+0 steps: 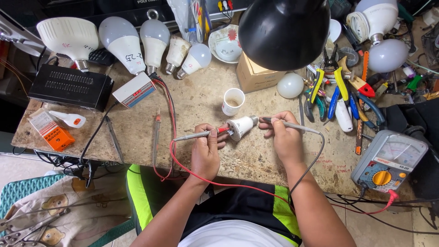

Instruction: Disassembling an LED bulb to inspect and test its internal components using various tools.

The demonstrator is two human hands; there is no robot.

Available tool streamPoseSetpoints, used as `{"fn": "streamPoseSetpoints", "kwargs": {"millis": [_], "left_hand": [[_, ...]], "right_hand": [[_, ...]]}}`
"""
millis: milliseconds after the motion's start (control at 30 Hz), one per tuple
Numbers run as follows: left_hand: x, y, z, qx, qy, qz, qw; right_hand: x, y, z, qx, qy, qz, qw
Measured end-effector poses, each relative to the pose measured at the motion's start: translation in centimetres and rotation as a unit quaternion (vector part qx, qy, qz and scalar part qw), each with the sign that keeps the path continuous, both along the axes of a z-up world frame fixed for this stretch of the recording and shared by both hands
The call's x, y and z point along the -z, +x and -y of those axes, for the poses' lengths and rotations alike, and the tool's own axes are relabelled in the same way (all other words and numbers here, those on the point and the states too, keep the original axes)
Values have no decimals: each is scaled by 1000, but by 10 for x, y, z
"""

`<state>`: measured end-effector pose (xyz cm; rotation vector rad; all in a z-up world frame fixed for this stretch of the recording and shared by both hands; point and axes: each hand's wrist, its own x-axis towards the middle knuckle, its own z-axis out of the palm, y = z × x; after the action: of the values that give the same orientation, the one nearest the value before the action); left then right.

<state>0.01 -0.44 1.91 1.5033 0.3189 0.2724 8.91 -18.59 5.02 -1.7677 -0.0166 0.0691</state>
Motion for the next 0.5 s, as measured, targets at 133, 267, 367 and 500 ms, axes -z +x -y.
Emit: {"fn": "streamPoseSetpoints", "kwargs": {"millis": [133,267,367,500], "left_hand": [[4,1,1,0,-8,4,1000],[3,1,1,-3,-6,3,1000],[3,1,1,-4,-8,2,1000],[2,1,1,-3,-6,2,1000]], "right_hand": [[6,2,1,10,39,-14,999],[11,5,5,4,48,-29,998],[12,6,6,-2,57,-34,998],[12,5,6,-5,56,-30,998]]}}
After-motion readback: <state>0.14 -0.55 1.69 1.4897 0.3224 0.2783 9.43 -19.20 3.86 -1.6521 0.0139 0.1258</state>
